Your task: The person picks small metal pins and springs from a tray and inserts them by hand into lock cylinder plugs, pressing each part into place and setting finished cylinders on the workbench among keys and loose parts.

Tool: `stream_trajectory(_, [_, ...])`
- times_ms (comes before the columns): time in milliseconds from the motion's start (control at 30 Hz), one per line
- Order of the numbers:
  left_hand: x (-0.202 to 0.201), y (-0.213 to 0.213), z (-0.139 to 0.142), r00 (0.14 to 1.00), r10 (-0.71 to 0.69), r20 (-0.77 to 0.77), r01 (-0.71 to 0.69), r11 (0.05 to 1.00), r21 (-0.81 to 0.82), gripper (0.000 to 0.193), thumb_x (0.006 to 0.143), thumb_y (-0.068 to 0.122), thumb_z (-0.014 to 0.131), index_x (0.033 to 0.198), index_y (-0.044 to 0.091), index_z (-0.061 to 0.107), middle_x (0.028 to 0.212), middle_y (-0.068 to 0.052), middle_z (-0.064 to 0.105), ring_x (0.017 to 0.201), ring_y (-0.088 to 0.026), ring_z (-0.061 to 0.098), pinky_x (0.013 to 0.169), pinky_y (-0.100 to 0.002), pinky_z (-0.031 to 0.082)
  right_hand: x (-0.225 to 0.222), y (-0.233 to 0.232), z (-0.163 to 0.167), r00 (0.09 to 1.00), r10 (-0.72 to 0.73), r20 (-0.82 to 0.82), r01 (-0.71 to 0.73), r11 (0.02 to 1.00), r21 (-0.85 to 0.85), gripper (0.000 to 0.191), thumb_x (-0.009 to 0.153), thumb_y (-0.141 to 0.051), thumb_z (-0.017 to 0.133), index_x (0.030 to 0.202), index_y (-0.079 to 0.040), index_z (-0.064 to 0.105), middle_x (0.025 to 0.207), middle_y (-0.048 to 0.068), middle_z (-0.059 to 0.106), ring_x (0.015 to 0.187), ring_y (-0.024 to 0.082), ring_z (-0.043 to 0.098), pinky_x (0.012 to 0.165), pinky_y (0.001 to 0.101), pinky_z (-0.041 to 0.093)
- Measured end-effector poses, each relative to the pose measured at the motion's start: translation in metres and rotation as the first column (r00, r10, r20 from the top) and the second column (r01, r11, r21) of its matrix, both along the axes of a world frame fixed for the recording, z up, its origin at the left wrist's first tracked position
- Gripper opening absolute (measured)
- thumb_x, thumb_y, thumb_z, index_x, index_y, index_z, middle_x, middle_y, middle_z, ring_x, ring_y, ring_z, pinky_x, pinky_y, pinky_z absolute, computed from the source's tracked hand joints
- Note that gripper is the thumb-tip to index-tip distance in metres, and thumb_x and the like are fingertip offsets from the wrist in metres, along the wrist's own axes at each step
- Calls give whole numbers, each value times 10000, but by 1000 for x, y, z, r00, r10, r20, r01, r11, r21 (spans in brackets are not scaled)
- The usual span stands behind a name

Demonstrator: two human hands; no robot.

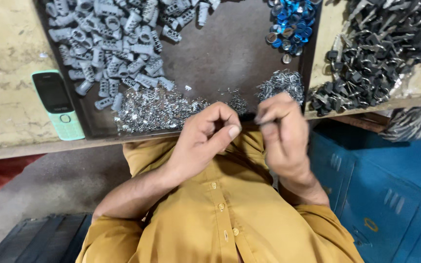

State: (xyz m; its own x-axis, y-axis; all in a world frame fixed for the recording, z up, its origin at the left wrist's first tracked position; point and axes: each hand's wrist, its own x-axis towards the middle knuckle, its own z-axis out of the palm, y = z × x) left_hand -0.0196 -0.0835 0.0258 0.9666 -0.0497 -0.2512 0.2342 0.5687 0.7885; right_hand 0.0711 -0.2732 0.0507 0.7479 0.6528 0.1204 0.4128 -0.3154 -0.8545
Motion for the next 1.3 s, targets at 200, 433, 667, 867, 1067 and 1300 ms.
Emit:
stream_trajectory(200, [2,-11,-3,986,47,-162,-108,914,-390,91,1077,147,607,1063,60,585,822,50,513,683,-20,453,564,-183,331,-22,24,-5,987,-89,136,86,996,23,104,1044,-46,610,1079,-20,516,1018,155,612,835,203,581,705,282,492])
stream_trajectory(433, [0,-12,-3,991,43,-126,-91,911,-403,97,1088,158,604,1095,67,573,864,46,515,708,-25,466,589,-192,353,-22,27,-5,976,-111,189,106,994,38,116,1051,-58,623,1079,-20,517,1014,147,616,836,205,580,734,294,496])
stream_trajectory(667, [1,-9,-4,993,26,-115,-71,912,-405,112,1090,179,599,1104,77,553,902,40,526,720,-25,469,605,-193,369,-21,31,-7,962,-103,252,99,995,28,145,1047,-109,649,1067,-21,535,989,143,621,844,222,593,719,303,497])
stream_trajectory(867, [0,-3,-6,995,11,-102,-51,915,-399,112,1089,186,594,1092,85,545,902,51,514,723,-18,445,602,-185,346,-18,33,-3,971,-76,224,71,997,32,151,1036,-99,697,1065,-17,573,990,148,644,855,234,621,716,302,506])
stream_trajectory(1067, [-1,4,-10,998,-12,-63,-13,922,-387,93,1067,130,608,1085,58,552,848,57,489,679,-15,406,576,-204,325,-18,29,-12,990,-138,-34,142,975,169,213,959,-118,798,1031,-3,633,963,135,676,825,187,638,735,270,515])
stream_trajectory(1300, [-9,21,-10,999,34,-13,-37,957,-287,99,1084,133,602,1065,59,539,828,55,475,680,-20,413,580,-212,347,11,42,2,980,-57,-190,71,995,70,162,938,-24,800,989,23,654,1010,127,678,912,173,642,815,275,520])
